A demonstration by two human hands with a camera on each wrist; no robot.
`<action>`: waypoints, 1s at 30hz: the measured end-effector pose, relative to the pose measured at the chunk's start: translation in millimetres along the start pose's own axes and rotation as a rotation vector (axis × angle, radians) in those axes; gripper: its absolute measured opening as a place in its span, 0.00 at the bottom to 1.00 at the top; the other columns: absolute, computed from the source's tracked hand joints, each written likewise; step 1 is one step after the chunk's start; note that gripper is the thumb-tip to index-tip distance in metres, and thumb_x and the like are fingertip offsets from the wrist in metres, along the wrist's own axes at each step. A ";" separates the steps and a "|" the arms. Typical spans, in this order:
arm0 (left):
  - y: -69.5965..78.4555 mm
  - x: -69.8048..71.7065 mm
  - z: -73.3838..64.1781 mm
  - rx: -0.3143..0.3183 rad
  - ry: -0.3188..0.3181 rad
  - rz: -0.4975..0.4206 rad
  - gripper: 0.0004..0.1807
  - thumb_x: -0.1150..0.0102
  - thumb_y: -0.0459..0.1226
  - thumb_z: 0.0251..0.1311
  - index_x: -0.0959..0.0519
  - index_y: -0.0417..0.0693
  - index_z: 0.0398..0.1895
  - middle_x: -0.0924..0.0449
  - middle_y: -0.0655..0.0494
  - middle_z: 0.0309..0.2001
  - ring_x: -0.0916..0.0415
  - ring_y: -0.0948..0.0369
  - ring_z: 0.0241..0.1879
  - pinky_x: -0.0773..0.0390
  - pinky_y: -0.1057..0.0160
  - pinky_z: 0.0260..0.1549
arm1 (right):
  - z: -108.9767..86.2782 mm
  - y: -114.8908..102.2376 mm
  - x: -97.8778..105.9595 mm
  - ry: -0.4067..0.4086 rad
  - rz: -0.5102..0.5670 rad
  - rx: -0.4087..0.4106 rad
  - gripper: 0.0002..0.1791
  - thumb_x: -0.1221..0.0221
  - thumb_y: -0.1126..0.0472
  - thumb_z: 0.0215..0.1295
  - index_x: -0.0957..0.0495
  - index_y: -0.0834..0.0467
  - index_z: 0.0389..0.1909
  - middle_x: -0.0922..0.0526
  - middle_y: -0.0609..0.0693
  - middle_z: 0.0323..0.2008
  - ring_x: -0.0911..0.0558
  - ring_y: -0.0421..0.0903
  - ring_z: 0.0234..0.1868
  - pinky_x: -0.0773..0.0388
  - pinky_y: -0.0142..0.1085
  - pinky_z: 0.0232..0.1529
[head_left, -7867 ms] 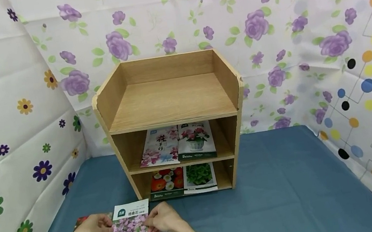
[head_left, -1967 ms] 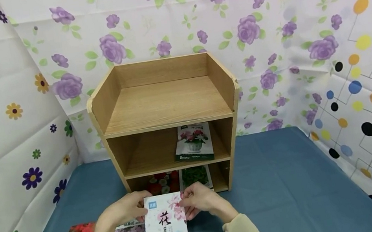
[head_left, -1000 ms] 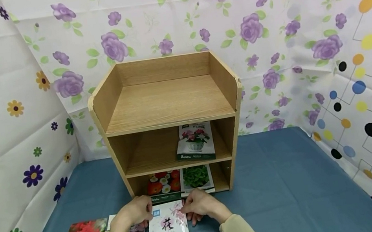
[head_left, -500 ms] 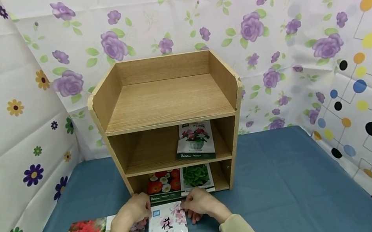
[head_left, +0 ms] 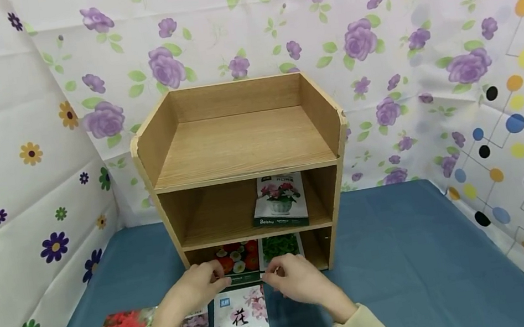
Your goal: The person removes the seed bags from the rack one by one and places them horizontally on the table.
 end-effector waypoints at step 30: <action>107.0 67.8 94.8 0.007 -0.148 0.029 0.23 0.56 0.44 0.75 0.27 0.43 0.21 0.28 0.50 0.18 0.30 0.58 0.17 0.22 0.60 0.21 | 47.1 -58.8 94.7 0.279 -0.527 0.057 0.22 0.47 0.58 0.71 0.28 0.57 0.64 0.35 0.63 0.64 0.36 0.63 0.62 0.34 0.57 0.57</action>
Point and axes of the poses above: each hand's wrist, its own z-axis towards the middle knuckle, its own x-axis out of the back of the hand, y = z × x, the point moved 5 cm from there along z, towards the middle knuckle
